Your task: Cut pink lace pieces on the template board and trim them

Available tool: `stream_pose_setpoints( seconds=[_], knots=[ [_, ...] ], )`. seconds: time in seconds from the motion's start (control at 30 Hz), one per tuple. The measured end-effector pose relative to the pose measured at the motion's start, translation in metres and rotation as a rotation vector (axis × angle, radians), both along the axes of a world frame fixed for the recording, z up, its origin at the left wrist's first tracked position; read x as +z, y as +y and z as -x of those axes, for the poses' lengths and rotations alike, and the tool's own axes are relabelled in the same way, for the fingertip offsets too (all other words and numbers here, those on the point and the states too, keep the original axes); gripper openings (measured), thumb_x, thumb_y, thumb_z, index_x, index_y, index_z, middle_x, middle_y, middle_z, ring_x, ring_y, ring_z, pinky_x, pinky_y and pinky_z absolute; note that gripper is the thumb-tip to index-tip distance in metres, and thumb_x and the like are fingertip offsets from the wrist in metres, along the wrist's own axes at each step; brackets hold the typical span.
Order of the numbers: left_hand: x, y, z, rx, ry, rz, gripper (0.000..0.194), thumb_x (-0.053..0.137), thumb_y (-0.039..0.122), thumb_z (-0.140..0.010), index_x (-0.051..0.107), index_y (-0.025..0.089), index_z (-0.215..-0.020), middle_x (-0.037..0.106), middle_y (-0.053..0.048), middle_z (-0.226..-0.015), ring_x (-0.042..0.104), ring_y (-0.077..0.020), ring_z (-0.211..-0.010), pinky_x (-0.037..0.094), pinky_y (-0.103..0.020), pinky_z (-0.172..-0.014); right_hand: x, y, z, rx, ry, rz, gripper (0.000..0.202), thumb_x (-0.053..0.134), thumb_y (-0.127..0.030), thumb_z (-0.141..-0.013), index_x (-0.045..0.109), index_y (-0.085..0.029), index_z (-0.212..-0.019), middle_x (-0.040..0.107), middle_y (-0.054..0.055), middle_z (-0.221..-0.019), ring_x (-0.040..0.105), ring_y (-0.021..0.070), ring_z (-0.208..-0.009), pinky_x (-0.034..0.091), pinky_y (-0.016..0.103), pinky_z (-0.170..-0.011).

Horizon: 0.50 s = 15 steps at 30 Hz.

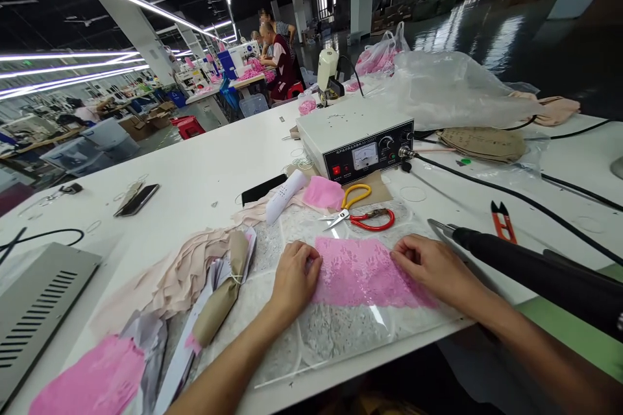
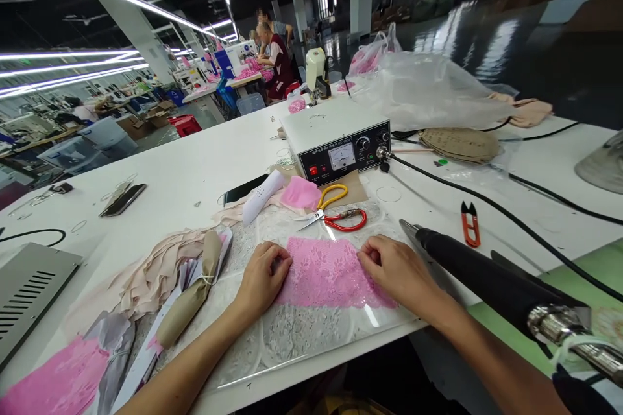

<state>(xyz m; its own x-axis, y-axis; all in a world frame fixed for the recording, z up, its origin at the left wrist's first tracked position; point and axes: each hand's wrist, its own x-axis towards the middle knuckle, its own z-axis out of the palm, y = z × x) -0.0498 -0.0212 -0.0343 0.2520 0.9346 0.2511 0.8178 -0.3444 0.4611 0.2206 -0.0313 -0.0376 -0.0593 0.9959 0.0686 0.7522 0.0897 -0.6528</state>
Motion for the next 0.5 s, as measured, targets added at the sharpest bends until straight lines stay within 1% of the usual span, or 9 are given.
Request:
stream_pose_setpoints(
  seconds=[0.07, 0.13, 0.2, 0.33, 0.5],
  knots=[
    [-0.001, 0.002, 0.000, 0.022, -0.012, 0.004, 0.003, 0.058, 0.021, -0.085, 0.061, 0.020, -0.086, 0.063, -0.005, -0.088, 0.058, -0.0224, -0.086, 0.049, -0.038, -0.079, 0.000, 0.003, -0.001, 0.010, 0.007, 0.007, 0.022, 0.045, -0.038, -0.078, 0.050, -0.024, -0.062, 0.060, 0.000, -0.061, 0.052, 0.0160, -0.057, 0.037, 0.029, -0.057],
    [-0.001, 0.003, 0.000, 0.042, -0.017, 0.006, 0.007, 0.059, 0.023, -0.085, 0.061, 0.019, -0.089, 0.062, -0.006, -0.089, 0.058, -0.0239, -0.087, 0.049, -0.040, -0.080, 0.000, 0.006, -0.001, 0.023, 0.018, 0.018, 0.022, 0.046, -0.038, -0.079, 0.052, -0.023, -0.063, 0.060, -0.001, -0.061, 0.053, 0.0158, -0.058, 0.037, 0.029, -0.057],
    [-0.001, 0.004, -0.001, 0.050, -0.022, 0.009, 0.006, 0.057, 0.024, -0.085, 0.061, 0.019, -0.085, 0.062, -0.006, -0.087, 0.057, -0.0241, -0.086, 0.049, -0.040, -0.079, 0.001, 0.007, -0.002, 0.030, 0.028, 0.027, 0.023, 0.045, -0.038, -0.079, 0.054, -0.023, -0.064, 0.061, -0.001, -0.061, 0.053, 0.0158, -0.057, 0.037, 0.028, -0.057],
    [0.001, 0.004, -0.002, 0.046, -0.037, 0.012, 0.015, 0.051, 0.024, -0.088, 0.059, 0.021, -0.075, 0.062, -0.005, -0.081, 0.058, -0.0226, -0.082, 0.048, -0.038, -0.077, 0.006, 0.008, -0.002, 0.047, 0.047, 0.038, 0.025, 0.044, -0.039, -0.079, 0.055, -0.022, -0.064, 0.060, 0.000, -0.060, 0.052, 0.0157, -0.056, 0.036, 0.028, -0.054],
    [0.005, 0.007, -0.001, 0.076, -0.061, 0.029, 0.015, 0.051, 0.026, -0.087, 0.058, 0.020, -0.074, 0.063, -0.003, -0.075, 0.058, -0.0206, -0.074, 0.048, -0.035, -0.070, 0.012, 0.011, -0.002, 0.062, 0.059, 0.049, 0.025, 0.043, -0.038, -0.082, 0.053, -0.022, -0.067, 0.060, -0.001, -0.061, 0.054, 0.0158, -0.059, 0.038, 0.028, -0.057]
  ],
)
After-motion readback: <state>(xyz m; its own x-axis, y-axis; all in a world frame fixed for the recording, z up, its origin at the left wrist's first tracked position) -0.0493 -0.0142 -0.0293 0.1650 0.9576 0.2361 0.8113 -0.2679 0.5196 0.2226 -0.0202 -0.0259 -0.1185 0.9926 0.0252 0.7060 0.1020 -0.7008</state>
